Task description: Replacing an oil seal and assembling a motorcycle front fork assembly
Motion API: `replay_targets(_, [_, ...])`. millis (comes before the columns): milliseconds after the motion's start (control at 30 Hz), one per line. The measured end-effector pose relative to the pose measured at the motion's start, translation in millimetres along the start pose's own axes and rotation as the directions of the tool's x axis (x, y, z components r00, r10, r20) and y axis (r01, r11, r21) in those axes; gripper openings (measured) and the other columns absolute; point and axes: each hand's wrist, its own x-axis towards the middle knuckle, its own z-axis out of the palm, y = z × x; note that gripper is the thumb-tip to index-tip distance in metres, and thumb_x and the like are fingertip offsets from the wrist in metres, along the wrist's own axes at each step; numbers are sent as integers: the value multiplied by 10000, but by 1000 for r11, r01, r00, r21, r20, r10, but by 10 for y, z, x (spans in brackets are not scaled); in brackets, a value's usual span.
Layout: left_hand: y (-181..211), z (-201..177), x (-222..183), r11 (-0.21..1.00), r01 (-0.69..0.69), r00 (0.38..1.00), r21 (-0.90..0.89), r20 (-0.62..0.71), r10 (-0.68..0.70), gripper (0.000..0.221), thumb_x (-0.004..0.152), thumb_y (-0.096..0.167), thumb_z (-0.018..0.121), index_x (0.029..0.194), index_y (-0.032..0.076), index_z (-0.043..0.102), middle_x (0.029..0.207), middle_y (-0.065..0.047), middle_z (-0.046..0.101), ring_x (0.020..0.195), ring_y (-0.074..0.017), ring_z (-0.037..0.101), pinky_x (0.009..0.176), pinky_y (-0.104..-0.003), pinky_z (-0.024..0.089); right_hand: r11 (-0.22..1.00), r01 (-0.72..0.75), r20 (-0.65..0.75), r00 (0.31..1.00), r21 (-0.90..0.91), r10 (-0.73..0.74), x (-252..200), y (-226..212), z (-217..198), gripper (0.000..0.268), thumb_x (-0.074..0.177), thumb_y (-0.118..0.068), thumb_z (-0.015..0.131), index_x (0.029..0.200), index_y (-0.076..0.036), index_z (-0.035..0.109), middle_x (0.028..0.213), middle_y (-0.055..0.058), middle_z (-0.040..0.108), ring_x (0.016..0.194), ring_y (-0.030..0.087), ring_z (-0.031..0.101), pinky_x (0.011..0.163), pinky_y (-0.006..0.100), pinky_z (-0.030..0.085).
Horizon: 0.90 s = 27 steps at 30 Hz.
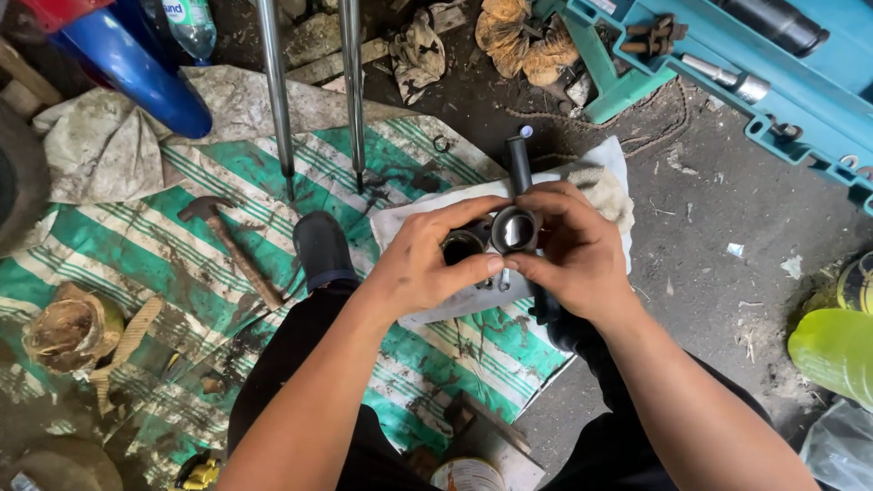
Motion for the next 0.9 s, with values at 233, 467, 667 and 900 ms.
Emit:
replay_targets(233, [-118, 41, -79, 995, 76, 994, 71, -86, -69, 299, 1024, 248, 819, 1238, 39, 810, 984, -212, 849, 952, -381, 836, 843, -468, 658, 999, 1, -13, 1000, 32, -1, -37, 113, -29, 579, 826, 67, 928, 1328, 170, 658, 1261, 253, 607, 866, 198, 638, 782, 354, 655])
replay_targets(467, [-94, 4, -243, 964, 230, 938, 132, -295, -183, 283, 969, 330, 856, 1100, 78, 856, 831, -178, 845, 857, -370, 856, 697, -428, 655, 817, -529, -376, 822, -230, 427, 467, 1902, -167, 299, 987, -139, 814, 1218, 49, 795, 1012, 259, 782, 859, 307, 758, 699, 406, 647])
replay_targets(667, [145, -142, -125, 924, 375, 882, 72, -333, -332, 257, 928, 213, 788, 1086, 11, 811, 824, -45, 795, 626, -168, 648, 582, -317, 530, 677, -491, -258, 869, -549, 421, 1880, 2961, 392, 340, 981, -254, 738, 1256, -65, 802, 1089, 71, 830, 914, 260, 731, 832, 384, 585])
replay_targets(900, [-359, -375, -287, 935, 342, 910, -89, -216, -353, 447, 936, 459, 797, 1043, 25, 814, 817, -92, 777, 655, -208, 660, 620, -344, 520, 564, -267, -170, 961, -781, 220, 2684, 4447, 643, 309, 998, -360, 767, 1227, -174, 859, 1045, 86, 853, 837, 342, 768, 768, 476, 598])
